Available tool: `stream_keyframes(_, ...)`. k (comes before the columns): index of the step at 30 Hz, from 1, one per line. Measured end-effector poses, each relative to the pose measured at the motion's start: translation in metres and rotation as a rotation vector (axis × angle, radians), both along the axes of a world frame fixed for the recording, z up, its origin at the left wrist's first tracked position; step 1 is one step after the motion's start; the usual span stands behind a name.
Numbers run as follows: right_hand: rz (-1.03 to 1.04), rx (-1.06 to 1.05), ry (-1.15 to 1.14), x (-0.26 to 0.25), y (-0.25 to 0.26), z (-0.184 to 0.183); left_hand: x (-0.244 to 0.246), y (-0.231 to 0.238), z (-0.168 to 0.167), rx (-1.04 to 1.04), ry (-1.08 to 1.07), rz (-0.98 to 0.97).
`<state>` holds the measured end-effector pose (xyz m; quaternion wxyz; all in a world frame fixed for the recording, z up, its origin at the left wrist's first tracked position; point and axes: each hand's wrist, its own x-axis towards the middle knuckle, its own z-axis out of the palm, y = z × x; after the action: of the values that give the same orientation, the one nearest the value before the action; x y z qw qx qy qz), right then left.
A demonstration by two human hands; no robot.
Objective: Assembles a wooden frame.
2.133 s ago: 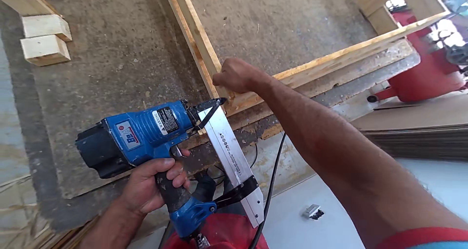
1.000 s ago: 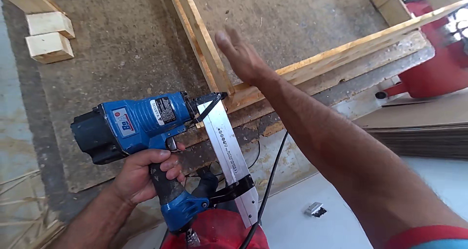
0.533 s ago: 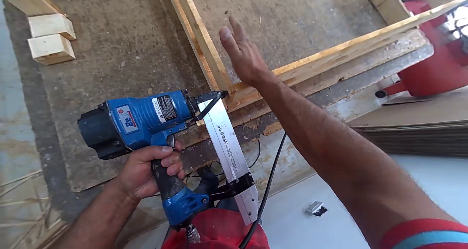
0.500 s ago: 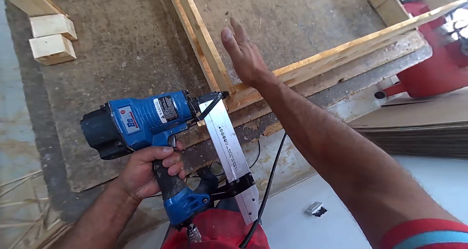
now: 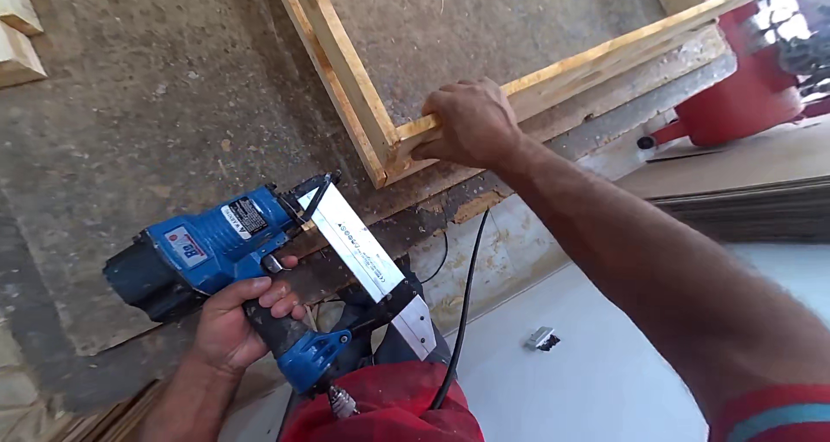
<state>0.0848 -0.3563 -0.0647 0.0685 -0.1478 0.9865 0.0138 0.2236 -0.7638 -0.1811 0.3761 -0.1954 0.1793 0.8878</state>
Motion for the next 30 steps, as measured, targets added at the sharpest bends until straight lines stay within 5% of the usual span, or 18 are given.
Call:
stream_keyframes(3,0.012,-0.013,0.087,0.002,-0.001,-0.008,0.003,0.008,-0.002,-0.016,0.000,-0.006)
stream_keyframes(11,0.106,0.137,-0.327,-0.032,-0.005,0.024,-0.007,0.023,0.006,0.078,0.034,-0.070)
stream_keyframes(30,0.178,0.106,-0.392,-0.045,-0.001,0.024,-0.020,0.025,0.025,0.093,0.077,-0.166)
